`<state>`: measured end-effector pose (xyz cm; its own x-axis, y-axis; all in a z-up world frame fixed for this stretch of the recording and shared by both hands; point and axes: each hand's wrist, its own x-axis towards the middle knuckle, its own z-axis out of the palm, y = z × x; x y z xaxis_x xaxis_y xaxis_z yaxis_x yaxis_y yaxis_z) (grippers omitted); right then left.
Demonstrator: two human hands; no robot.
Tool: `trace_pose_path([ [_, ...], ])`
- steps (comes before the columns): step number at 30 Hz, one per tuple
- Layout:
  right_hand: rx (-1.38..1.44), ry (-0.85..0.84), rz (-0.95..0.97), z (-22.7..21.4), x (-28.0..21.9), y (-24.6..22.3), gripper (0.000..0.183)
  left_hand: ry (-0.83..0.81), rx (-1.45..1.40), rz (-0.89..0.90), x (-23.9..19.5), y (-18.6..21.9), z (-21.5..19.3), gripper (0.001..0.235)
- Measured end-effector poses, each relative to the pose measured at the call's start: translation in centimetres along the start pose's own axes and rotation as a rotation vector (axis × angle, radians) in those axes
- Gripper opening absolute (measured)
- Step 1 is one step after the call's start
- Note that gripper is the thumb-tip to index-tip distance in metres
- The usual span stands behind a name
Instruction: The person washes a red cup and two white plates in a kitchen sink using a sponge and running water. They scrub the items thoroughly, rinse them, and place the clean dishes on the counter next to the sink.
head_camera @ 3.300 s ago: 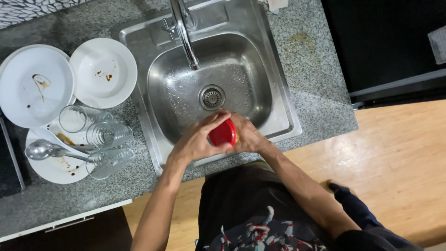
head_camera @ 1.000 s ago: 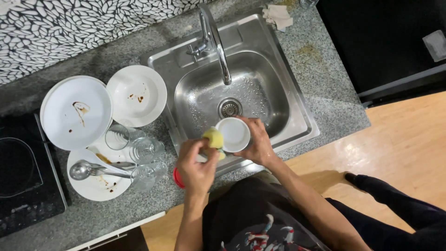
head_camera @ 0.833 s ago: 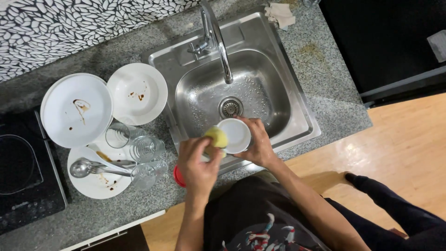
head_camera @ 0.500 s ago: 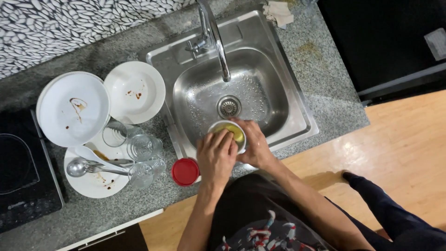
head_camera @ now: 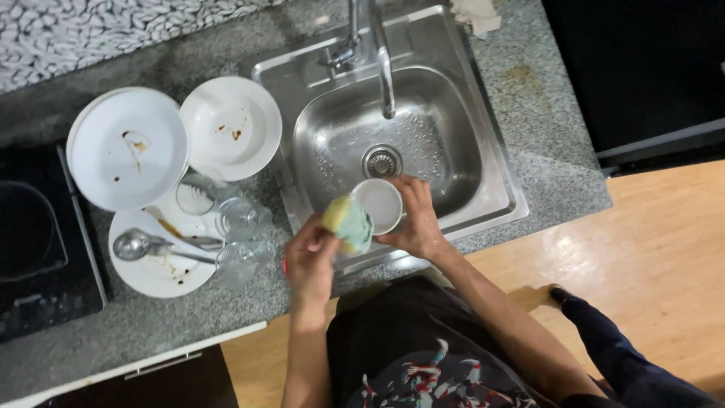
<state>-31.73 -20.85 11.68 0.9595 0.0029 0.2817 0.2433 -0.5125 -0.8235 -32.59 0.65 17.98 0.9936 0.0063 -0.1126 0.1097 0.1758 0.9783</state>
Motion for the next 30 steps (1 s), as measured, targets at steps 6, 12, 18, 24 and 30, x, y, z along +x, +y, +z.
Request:
trace_pose_path([
  [6, 0.099, -0.189, -0.127, 6.3, -1.6, 0.8, 0.105, 0.01, -0.678, -0.15, -2.1, -1.1, -3.7, 0.044],
  [12, 0.135, -0.48, -0.138, 11.2, -1.9, -2.5, 0.106, 0.29, -0.95, -0.261, -7.2, -3.4, -10.3, 0.047],
  [18, -0.1, -0.559, -0.291, 15.2, -3.9, -0.4, 0.106, 0.317, -0.826, -0.213, -10.0, -1.5, -11.7, 0.06],
  [24, -0.259, -0.572, -0.241, 16.3, -4.2, -1.0, 0.121, 0.27, -0.745, -0.2, -9.6, -1.3, -11.0, 0.062],
  [30, -0.27, -0.474, -0.227, 17.5, -4.7, -0.6, 0.095, 0.183, -0.708, -0.324, -7.9, -0.4, -9.1, 0.061],
])
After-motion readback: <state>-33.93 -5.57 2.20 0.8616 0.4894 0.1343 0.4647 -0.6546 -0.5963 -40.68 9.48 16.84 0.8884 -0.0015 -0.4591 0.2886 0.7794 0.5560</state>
